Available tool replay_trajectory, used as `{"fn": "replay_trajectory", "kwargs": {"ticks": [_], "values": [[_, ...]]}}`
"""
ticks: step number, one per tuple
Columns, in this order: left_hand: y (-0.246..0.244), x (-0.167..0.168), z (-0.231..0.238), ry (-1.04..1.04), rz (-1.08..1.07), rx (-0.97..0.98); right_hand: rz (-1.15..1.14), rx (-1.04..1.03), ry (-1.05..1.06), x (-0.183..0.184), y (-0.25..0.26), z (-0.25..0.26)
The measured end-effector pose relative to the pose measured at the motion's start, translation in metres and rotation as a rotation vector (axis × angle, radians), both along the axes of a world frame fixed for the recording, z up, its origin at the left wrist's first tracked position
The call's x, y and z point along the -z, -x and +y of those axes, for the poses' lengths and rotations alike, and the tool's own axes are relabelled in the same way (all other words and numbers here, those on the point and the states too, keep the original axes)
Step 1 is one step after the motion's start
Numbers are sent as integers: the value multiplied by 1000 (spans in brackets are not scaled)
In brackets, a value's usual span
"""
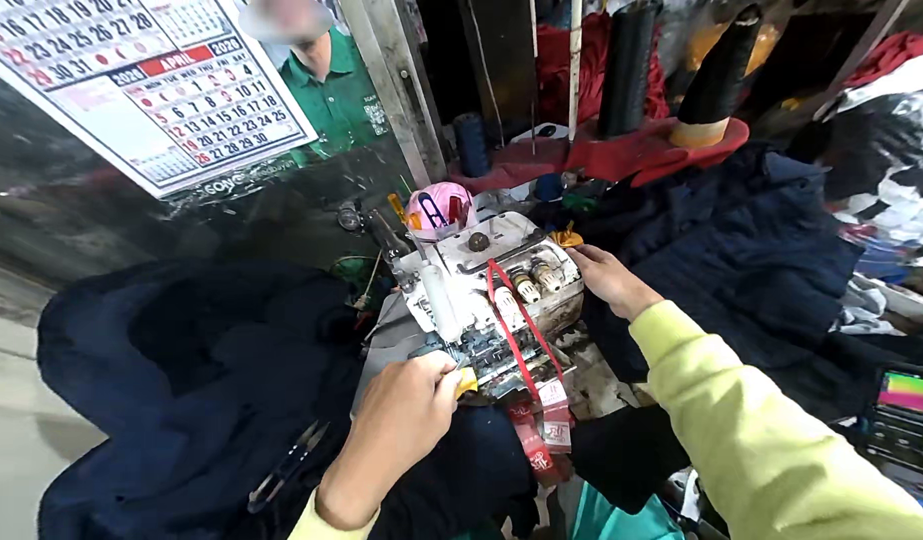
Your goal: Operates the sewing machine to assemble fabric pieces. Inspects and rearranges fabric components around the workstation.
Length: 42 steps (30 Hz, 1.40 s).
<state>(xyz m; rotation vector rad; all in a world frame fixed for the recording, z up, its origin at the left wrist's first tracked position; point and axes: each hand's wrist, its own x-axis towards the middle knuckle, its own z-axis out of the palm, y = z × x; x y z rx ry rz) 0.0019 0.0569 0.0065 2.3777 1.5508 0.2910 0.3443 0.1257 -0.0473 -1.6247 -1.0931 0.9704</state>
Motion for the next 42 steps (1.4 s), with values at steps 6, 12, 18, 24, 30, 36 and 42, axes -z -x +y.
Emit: {"fn": "replay_trajectory", "kwargs": {"ticks": [6,12,18,24,30,36,42], "values": [[-10,-8,7,89,56,-67,76,-123,22,17,-15,24],[-15,-11,6,94,97,-93,79,-141,-30,17,-16,19],[-15,-11,6,101,104,-84,99,-132,-30,18,-15,21],[-15,-10,5,86,99,-86,95,-135,-35,20,-15,21],[-16,-11,5,99,107,-93,132,-141,-46,20,-15,20],[-19,-13,4,104,110,-97,139,-140,-49,21,-15,19],[-21,-11,5,91,120,-105,128,-152,-82,22,-16,19]]}}
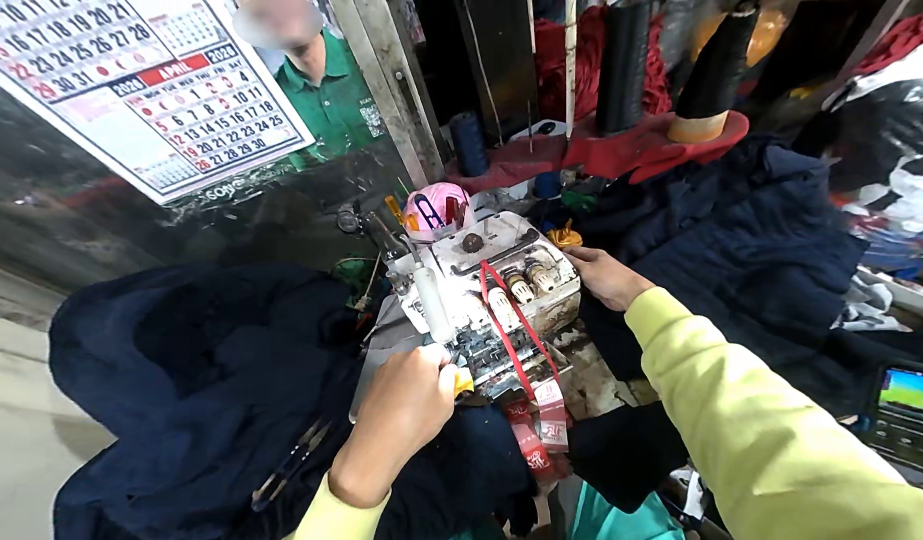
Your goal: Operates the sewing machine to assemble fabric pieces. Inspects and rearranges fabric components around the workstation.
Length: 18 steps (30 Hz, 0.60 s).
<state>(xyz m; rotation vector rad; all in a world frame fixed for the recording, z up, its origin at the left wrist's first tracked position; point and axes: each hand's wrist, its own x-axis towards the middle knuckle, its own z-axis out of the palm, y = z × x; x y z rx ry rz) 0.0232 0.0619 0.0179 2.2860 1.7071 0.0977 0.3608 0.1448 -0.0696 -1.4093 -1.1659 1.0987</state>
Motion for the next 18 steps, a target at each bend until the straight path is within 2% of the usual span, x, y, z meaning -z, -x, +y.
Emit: {"fn": "replay_trajectory", "kwargs": {"ticks": [18], "values": [[-6,0,3,-33,44,-8,1,13,1,0,0,0]]}}
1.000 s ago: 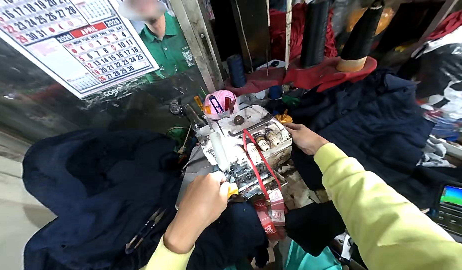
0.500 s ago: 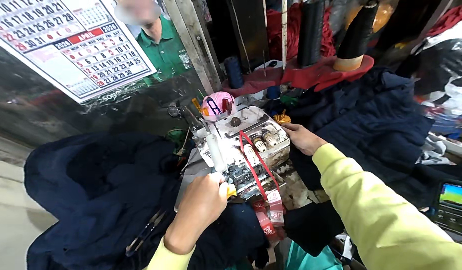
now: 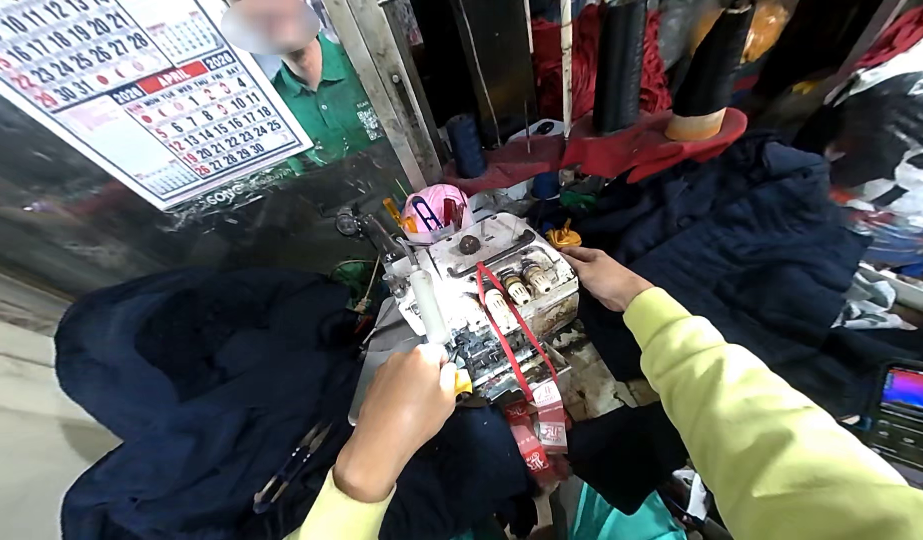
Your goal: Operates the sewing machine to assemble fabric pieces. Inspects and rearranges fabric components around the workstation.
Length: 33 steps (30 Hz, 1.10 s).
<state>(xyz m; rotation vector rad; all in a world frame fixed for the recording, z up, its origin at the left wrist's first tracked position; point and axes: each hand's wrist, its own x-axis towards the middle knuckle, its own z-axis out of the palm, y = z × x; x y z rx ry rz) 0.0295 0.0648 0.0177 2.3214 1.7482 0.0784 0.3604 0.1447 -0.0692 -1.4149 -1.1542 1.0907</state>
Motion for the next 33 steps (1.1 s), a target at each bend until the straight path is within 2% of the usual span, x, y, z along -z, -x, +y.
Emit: {"fn": "replay_trajectory", "kwargs": {"ticks": [9,14,21,26,33], "values": [[-12,6,-5,-218,138,40,-9,-6,-10,0,0,-1],[-17,0,-12,-168,228,-7,-10,-9,-9,-1,0,-2],[-17,6,-11,-234,221,3,-48,6,-11,2,0,0],[-19,-3,-18,-204,296,-17,-66,4,-10,2,-1,0],[-27,1,-16,-360,361,40,-64,5,4,1,-1,-1]]}}
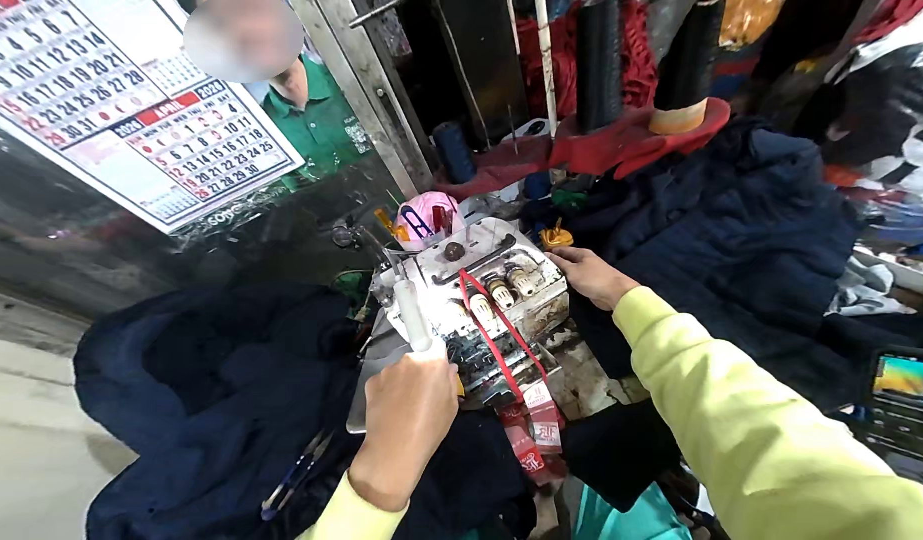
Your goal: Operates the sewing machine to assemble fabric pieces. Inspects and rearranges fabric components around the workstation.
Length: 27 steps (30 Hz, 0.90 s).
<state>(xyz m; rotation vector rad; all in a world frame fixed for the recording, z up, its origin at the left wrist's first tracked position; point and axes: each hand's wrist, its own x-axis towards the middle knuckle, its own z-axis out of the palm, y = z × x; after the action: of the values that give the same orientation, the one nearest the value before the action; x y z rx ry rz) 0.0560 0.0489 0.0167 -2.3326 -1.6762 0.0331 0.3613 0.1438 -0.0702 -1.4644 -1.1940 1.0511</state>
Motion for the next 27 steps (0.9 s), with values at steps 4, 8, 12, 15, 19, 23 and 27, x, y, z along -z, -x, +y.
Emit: {"fn": "replay_trajectory", "kwargs": {"ticks": [4,8,12,15,19,23,27], "values": [[-7,0,2,-20,79,2,-1,3,8,1,-1,0],[-7,-1,1,-23,101,27,-23,13,13,0,0,0],[0,-8,-6,30,58,8,-38,19,13,1,0,0],[11,-3,-15,56,-62,52,-44,21,6,2,0,0],[16,12,-24,64,-214,148,-37,49,8,3,2,1],[14,25,-31,88,-343,217,-14,104,43,-3,1,-5],[23,40,-40,274,-560,246,10,264,-71,-29,3,-48]]}}
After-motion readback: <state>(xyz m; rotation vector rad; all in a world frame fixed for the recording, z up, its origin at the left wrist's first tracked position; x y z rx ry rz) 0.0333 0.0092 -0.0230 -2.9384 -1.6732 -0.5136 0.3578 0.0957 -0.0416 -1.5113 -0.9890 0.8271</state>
